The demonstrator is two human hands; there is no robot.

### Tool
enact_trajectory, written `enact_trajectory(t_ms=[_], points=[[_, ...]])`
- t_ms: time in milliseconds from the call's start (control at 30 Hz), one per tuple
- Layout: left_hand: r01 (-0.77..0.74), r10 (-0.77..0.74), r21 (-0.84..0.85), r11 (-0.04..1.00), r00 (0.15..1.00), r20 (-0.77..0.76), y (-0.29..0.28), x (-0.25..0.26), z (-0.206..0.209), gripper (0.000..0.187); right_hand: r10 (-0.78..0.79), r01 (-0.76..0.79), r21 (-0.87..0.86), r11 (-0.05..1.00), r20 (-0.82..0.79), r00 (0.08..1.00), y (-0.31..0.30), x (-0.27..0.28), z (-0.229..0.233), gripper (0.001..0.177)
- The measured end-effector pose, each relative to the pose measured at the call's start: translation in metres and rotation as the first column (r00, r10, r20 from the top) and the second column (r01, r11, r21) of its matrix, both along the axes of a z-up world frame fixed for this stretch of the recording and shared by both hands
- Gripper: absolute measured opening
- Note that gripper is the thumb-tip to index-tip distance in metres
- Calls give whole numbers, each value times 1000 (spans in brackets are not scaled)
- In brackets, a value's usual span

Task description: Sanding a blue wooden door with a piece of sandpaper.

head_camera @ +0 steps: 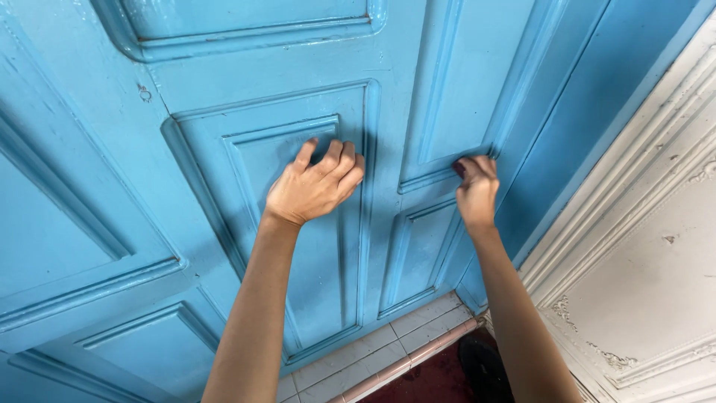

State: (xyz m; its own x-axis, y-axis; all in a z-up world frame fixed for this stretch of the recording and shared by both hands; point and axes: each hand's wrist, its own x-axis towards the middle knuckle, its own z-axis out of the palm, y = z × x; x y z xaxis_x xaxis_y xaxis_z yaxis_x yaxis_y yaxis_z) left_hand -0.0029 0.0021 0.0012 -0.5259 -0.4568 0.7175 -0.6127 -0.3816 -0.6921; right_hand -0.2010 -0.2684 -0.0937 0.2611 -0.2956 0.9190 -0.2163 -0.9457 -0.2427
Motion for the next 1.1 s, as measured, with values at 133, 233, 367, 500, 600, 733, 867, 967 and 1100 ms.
enact_trajectory(t_ms=[133,233,367,500,600,733,867,967,1100], points=[[19,-19,-14,1000,1000,-4,0,0,-1,14,-203,203,37,979,1,979,33,7,12,43],[29,-29,-3,1000,1000,6,0,0,1,14,-205,202,-78,976,-34,978,87,28,16,44],[13,-13,3,1000,1000,8,-1,0,2,19,16,-18,87,996,18,1000,81,40,-7,41],[-4,4,-4,1000,1000,3,-3,1,0,19,187,-207,248,946,102,977,56,34,-2,37],[1,-1,3,1000,1000,-11,-4,3,-2,20,60,-73,126,989,106,993,87,36,4,43],[4,-4,15,1000,1000,-4,-2,2,-2,21,44,-58,90,994,147,988,100,43,-3,42],[-14,14,22,1000,1000,9,-2,0,1,24,103,-104,5,995,89,991,79,27,-9,41],[-5,5,10,1000,1000,-2,-3,1,0,25,54,-51,-50,997,63,997,83,28,-8,44],[14,-14,10,1000,1000,-12,-3,3,-2,26,31,-46,82,996,180,983,106,50,-13,44]])
